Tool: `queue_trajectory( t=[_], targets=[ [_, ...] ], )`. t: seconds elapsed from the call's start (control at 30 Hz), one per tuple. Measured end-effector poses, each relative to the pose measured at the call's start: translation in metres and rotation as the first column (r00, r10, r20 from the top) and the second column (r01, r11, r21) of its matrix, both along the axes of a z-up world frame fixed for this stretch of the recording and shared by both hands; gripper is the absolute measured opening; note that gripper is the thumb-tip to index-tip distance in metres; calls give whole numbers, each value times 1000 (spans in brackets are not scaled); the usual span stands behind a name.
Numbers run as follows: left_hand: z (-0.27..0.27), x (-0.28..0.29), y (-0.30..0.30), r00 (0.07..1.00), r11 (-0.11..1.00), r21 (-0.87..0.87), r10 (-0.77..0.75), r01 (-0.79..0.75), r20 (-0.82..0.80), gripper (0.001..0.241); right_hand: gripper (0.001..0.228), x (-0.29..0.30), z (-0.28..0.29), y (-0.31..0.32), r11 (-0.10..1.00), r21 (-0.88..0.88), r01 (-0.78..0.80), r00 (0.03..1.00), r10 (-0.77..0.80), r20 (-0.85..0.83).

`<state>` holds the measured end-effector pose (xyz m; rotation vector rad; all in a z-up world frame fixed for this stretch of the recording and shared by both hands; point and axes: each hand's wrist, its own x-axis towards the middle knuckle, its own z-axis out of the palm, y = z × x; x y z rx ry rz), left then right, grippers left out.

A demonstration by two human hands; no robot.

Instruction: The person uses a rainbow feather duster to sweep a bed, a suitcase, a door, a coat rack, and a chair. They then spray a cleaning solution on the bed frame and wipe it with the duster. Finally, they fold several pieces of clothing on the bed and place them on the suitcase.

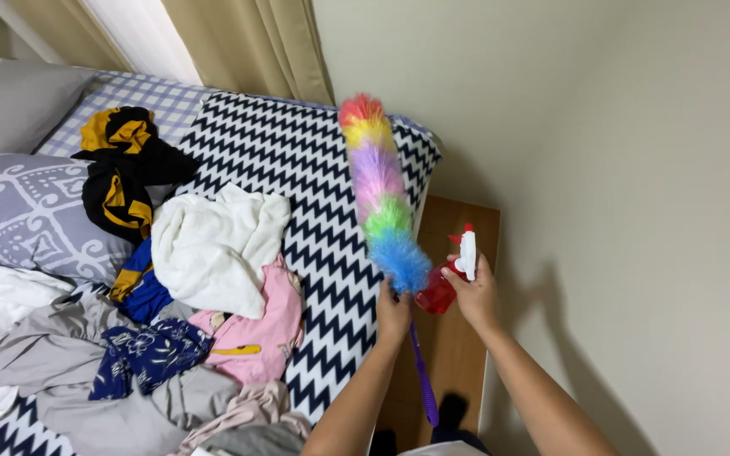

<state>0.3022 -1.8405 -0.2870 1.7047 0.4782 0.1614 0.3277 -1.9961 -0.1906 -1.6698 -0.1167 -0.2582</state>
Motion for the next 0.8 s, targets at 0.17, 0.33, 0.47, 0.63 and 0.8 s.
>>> queue_trajectory(
  t=[0.17, 0.33, 0.47, 0.63, 0.8],
  targets=[
    [-23, 82, -21, 993, 994, 15, 104, -105, 50, 53, 50, 100, -26, -11, 995, -90, -52, 998, 48, -49],
    [-26, 166, -40, 973, 969, 86, 228, -230, 30, 53, 60, 205, -39, -10, 982, -5, -190, 980, 190, 50],
    [-37, 199, -51, 956, 955, 62, 288, -291, 57, 54, 58, 258, -38, -5, 971, -36, -238, 971, 236, -44],
    [-56, 266, -36, 941, 937, 113, 337, -331, -33, 55, 59, 346, -65, 17, 946, 35, -323, 946, 324, -6],
    [-83, 354, -9, 916, 897, 194, 402, -397, 18, 48, 66, 424, -103, 39, 949, -143, -281, 960, 276, -53]
  ],
)
